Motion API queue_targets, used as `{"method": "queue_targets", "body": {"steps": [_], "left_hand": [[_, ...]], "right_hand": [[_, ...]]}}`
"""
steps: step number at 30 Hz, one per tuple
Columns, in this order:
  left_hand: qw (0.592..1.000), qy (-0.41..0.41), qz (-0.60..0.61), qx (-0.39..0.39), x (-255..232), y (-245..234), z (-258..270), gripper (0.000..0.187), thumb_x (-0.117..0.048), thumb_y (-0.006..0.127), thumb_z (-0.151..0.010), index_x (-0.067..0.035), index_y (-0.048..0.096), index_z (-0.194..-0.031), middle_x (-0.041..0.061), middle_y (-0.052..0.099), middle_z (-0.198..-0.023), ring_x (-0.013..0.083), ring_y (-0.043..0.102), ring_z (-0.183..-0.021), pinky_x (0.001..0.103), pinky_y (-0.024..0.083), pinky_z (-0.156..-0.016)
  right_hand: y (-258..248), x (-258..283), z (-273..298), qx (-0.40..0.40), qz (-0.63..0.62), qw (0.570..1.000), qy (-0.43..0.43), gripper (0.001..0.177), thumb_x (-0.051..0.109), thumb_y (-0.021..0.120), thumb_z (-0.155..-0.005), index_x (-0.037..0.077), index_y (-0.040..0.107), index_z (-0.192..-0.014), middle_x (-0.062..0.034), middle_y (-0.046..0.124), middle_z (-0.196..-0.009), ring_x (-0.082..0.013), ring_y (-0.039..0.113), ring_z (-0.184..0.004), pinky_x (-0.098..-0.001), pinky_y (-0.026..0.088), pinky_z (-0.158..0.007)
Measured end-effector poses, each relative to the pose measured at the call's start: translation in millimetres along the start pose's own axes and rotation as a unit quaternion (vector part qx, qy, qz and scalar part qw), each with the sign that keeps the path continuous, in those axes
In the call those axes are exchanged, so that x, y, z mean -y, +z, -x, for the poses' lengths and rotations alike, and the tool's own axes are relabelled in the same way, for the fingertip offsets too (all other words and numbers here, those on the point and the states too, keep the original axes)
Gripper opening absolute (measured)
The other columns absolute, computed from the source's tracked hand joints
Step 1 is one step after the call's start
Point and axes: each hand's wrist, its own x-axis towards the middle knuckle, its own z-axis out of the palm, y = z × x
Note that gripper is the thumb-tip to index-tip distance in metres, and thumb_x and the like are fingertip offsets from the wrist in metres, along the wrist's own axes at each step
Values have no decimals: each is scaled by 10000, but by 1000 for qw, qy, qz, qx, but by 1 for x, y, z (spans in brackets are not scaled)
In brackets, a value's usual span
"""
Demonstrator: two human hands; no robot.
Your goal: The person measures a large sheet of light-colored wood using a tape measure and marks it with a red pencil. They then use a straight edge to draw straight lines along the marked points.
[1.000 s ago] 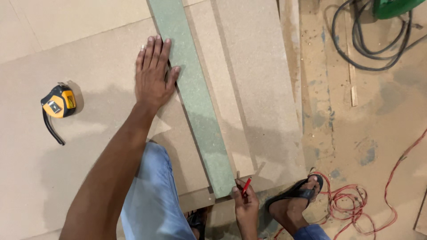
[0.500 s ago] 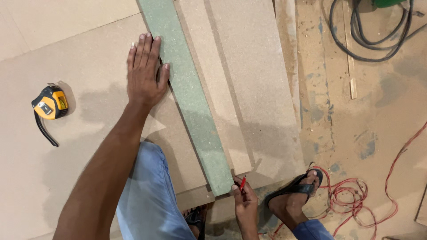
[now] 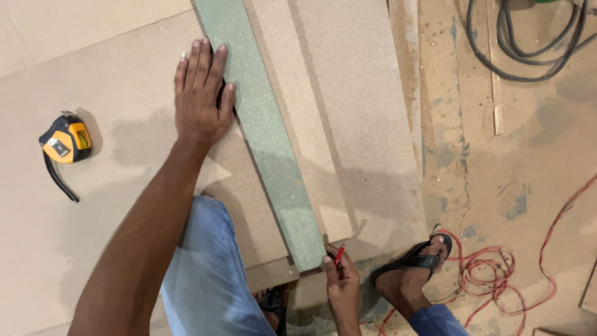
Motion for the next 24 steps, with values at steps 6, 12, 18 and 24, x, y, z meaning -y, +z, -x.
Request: {"method": "queue_targets", "body": {"steps": [6, 12, 18, 24], "left_hand": [[1000, -5, 9, 6, 3, 3, 2, 587, -280, 503, -1120, -162, 327, -1667, 151, 302, -1721, 294, 243, -1615, 507, 137, -1325], [999, 43, -16, -28, 5, -3, 0, 547, -209, 534, -1116, -62, 388, -1622, 258, 375, -1681, 384, 309, -1566, 554, 171, -1276], [986, 124, 23, -107, 21, 18, 13, 174, -114, 542, -1102, -34, 608, -1241, 189, 619, -1164, 385, 570, -1125, 559, 368, -1055], [987, 118, 16, -106, 22, 20, 18, 186, -111, 557, -1086, -19, 604, -1241, 190, 621, -1155, 389, 580, -1066, 525, 406, -956]], "right_hand": [[1, -4, 2, 1, -29, 999, -23, 383, 223, 695, -939, -35, 711, -1223, -62, 716, -869, -107, 609, -756, -290, 506, -667], [6, 9, 5, 26, -18, 994, -107, 362, 240, 671, -996, -27, 704, -1238, -59, 711, -953, -104, 614, -821, -275, 497, -722], [3, 0, 4, 7, -8, 998, -68, 397, 254, 689, -974, -18, 690, -1264, -47, 723, -1036, -100, 600, -851, -261, 478, -746], [3, -7, 7, 3, -44, 996, -77, 386, 235, 698, -980, -21, 684, -1269, -26, 706, -993, -81, 593, -847, -250, 486, -754]]}}
